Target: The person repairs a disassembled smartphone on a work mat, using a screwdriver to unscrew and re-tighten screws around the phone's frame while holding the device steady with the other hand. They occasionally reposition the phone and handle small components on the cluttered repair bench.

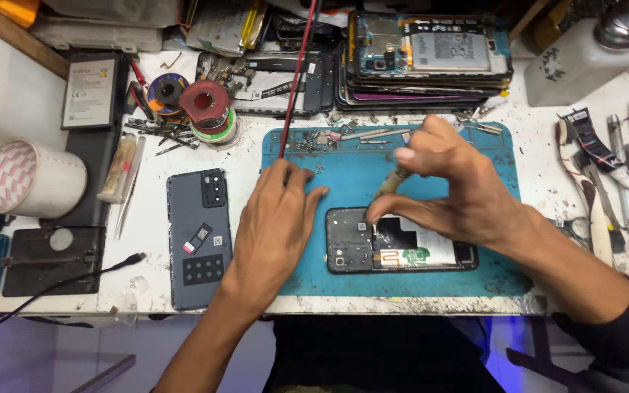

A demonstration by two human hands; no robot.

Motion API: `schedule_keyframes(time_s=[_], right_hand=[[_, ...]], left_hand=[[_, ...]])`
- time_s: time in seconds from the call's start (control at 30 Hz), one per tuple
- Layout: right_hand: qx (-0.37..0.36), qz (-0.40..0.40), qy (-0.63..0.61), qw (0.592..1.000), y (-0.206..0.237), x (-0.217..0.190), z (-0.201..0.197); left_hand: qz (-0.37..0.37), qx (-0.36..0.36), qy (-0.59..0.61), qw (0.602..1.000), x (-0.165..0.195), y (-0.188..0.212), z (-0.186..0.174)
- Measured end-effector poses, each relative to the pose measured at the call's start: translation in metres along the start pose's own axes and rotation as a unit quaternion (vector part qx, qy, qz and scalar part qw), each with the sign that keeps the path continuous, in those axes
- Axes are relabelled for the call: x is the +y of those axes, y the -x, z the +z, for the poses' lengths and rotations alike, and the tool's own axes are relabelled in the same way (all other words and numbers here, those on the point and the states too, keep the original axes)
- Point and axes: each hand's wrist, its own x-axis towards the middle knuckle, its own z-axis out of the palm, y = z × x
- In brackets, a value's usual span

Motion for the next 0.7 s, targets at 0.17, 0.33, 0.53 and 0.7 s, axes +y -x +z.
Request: schedule_keyframes(time_s=[0.17,0.33,0.53,0.7], right_hand=[[-0.018,-0.053,0.011,0.998,-0.012,-0.003,0.003],[0.010,-0.077,0.012,0.997,-0.014,0.001,0.005],[0.059,-0.066,-0.006,0.996,-0.010,-0.001,0.006],[0.013,-0.040,-0.050,0.998,-0.007,-0.003,0.010]], left_hand=[[-0.019,0.055,-0.042,0.997,-0.003,-0.008,0.013],[-0.065,0.046,-0.016,0.997,-0.003,-0.011,0.014],[-0.038,0.041,-0.011,0.998,-0.004,-0.011,0.018],[-0.004,0.040,-0.038,0.998,-0.006,-0.010,0.018]])
